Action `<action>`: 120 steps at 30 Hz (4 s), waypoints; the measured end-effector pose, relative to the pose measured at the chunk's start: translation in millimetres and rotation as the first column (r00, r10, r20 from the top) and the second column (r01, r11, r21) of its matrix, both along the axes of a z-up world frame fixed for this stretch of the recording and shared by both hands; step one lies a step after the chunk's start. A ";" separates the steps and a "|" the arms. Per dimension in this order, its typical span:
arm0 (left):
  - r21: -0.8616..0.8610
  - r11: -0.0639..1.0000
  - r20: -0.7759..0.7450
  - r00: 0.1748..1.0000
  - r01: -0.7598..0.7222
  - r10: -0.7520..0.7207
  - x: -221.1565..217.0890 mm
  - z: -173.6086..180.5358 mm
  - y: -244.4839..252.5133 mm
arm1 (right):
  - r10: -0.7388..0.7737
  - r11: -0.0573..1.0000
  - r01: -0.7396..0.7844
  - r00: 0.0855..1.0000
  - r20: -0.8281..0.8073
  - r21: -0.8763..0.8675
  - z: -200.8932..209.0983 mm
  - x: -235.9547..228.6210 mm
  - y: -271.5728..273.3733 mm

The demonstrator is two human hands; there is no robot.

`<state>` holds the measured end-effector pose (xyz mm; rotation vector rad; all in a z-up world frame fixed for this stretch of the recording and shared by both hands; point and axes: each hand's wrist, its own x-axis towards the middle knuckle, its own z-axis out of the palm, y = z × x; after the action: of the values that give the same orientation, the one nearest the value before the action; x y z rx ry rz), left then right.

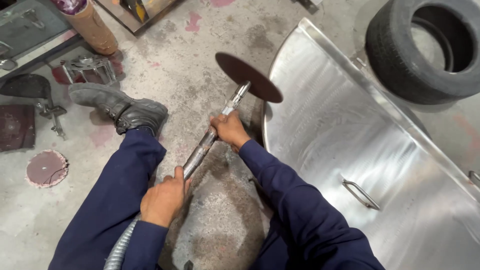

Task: The person sits on the workshop floor holding a pneumatic die grinder with a sanding disc and sands the surface of a large curved stainless steel tank lid, moving the spinning disc across the metal and repositioning the panel between passes.

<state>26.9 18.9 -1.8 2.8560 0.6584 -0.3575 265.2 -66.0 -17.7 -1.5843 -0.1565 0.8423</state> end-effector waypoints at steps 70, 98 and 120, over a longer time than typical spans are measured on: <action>0.080 0.982 0.142 0.973 0.170 -0.180 275.8 4.5 15.8 | -0.135 0.986 0.094 0.933 0.334 0.138 -8.9 282.3 -23.0; 0.014 0.989 0.082 0.985 0.149 -0.150 259.4 15.0 -23.9 | -0.092 0.996 0.086 0.962 0.256 0.036 -8.5 276.3 -58.4; 0.063 0.992 0.110 0.987 0.111 -0.117 177.0 43.7 -7.6 | 0.009 0.998 -0.016 0.994 0.110 0.065 11.9 202.9 -17.7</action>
<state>203.8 11.3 42.0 2.9491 0.4934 -0.1931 468.1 -83.7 -5.8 -1.5695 -0.2704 0.7527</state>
